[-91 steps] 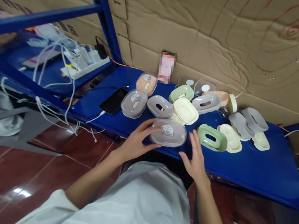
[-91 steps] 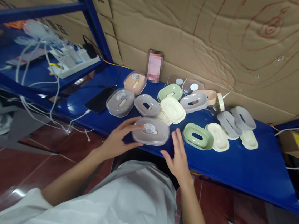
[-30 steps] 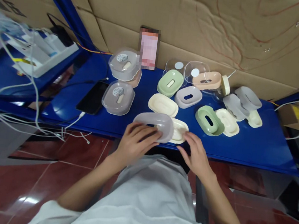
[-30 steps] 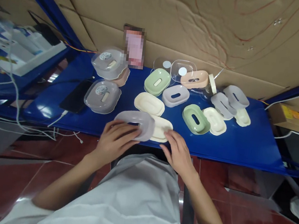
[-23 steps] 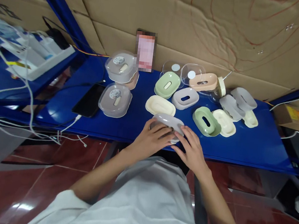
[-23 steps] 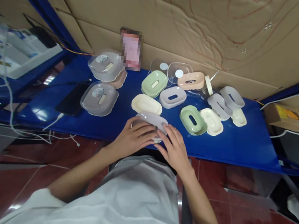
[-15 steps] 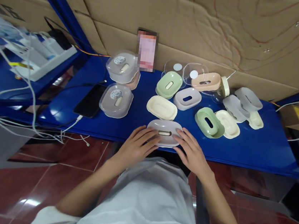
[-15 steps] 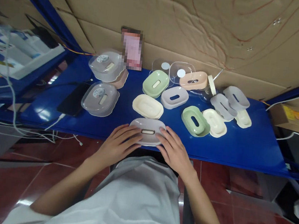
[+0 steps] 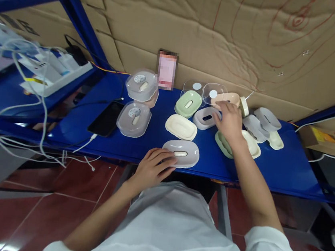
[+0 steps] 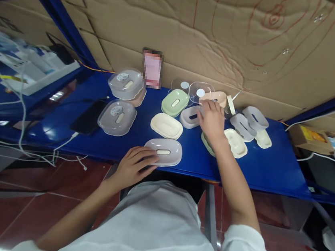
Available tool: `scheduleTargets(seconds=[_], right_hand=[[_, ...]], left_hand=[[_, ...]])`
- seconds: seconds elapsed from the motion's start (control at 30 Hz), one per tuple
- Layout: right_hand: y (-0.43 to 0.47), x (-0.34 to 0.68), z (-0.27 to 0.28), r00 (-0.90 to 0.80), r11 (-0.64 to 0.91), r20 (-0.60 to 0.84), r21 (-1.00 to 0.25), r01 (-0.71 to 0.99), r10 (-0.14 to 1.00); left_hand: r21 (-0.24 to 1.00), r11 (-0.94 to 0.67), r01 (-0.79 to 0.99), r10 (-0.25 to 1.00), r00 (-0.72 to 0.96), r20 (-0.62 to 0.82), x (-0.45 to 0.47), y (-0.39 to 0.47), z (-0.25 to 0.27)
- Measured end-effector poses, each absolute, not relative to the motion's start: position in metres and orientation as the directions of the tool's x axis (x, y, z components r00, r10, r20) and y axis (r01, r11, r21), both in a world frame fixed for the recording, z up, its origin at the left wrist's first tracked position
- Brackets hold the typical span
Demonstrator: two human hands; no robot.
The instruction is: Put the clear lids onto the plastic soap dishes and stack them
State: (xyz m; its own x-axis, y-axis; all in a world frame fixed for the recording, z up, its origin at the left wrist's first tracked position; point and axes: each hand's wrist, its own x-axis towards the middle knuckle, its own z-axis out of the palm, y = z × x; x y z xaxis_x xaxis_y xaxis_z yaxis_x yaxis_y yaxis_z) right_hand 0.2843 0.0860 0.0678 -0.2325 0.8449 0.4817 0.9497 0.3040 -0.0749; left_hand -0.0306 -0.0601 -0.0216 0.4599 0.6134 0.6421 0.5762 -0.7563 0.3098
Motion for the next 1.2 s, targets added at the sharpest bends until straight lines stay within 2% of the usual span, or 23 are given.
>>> scheduleTargets(seconds=[0.1, 0.2, 0.23, 0.3, 0.37, 0.4, 0.47, 0.53, 0.63, 0.7, 0.8, 0.9, 0.97, 1.07, 1.13, 1.2], right_hand=[[0.137, 0.261, 0.066, -0.228, 0.239, 0.361, 0.016, 0.971, 0.904], [0.144, 0.247, 0.064, -0.241, 0.256, 0.353, 0.005, 0.967, 0.904], [0.137, 0.247, 0.065, -0.235, 0.273, 0.397, -0.040, 0.961, 0.887], [0.115, 0.251, 0.069, -0.184, 0.355, 0.524, -0.246, 0.902, 0.832], [0.087, 0.255, 0.075, -0.093, 0.486, 0.602, -0.533, 0.693, 0.793], [0.073, 0.256, 0.079, -0.062, 0.525, 0.593, -0.653, 0.547, 0.803], [0.046, 0.251, 0.084, -0.068, 0.492, 0.495, -0.822, 0.287, 0.866], [0.023, 0.241, 0.085, -0.112, 0.343, 0.332, -0.934, 0.098, 0.937], [-0.008, 0.220, 0.073, -0.151, 0.091, 0.104, -0.992, -0.091, 0.983], [-0.028, 0.211, 0.061, -0.156, -0.004, 0.019, -0.989, -0.149, 0.988], [-0.055, 0.212, 0.042, -0.132, -0.021, -0.014, -0.998, -0.053, 0.991], [-0.072, 0.226, 0.029, -0.080, 0.051, 0.036, -0.979, 0.197, 0.996], [-0.077, 0.235, 0.024, -0.083, 0.118, 0.092, -0.906, 0.406, 0.992], [-0.077, 0.243, 0.019, -0.043, 0.202, 0.233, -0.718, 0.667, 0.971], [-0.074, 0.243, 0.016, -0.065, 0.262, 0.318, -0.631, 0.730, 0.946], [-0.071, 0.241, 0.013, -0.213, 0.375, 0.330, -0.577, 0.725, 0.920]], left_hand=[[0.325, -0.763, 0.559, 0.611, 0.457, 0.647, -0.031, -0.061, -0.022], [0.354, -0.767, 0.535, 0.614, 0.454, 0.645, -0.032, -0.061, -0.023], [0.362, -0.767, 0.530, 0.616, 0.451, 0.646, -0.033, -0.061, -0.022], [0.366, -0.762, 0.534, 0.619, 0.437, 0.653, -0.032, -0.061, -0.022], [0.361, -0.745, 0.561, 0.627, 0.405, 0.666, -0.030, -0.061, -0.022], [0.359, -0.733, 0.577, 0.633, 0.388, 0.669, -0.028, -0.061, -0.023], [0.359, -0.712, 0.604, 0.646, 0.361, 0.673, -0.025, -0.061, -0.024], [0.361, -0.690, 0.628, 0.662, 0.345, 0.665, -0.022, -0.061, -0.026], [0.415, -0.637, 0.650, 0.704, 0.271, 0.656, -0.019, -0.062, -0.029], [0.454, -0.615, 0.645, 0.722, 0.230, 0.653, -0.019, -0.063, -0.029], [0.442, -0.616, 0.652, 0.733, 0.270, 0.624, -0.022, -0.063, -0.028], [0.446, -0.612, 0.653, 0.753, 0.310, 0.580, -0.025, -0.062, -0.025], [0.486, -0.599, 0.637, 0.775, 0.307, 0.552, -0.026, -0.062, -0.024], [0.552, -0.565, 0.613, 0.810, 0.287, 0.511, -0.026, -0.061, -0.022], [0.577, -0.547, 0.607, 0.825, 0.272, 0.495, -0.027, -0.062, -0.021], [0.587, -0.540, 0.603, 0.832, 0.275, 0.482, -0.029, -0.062, -0.020]])
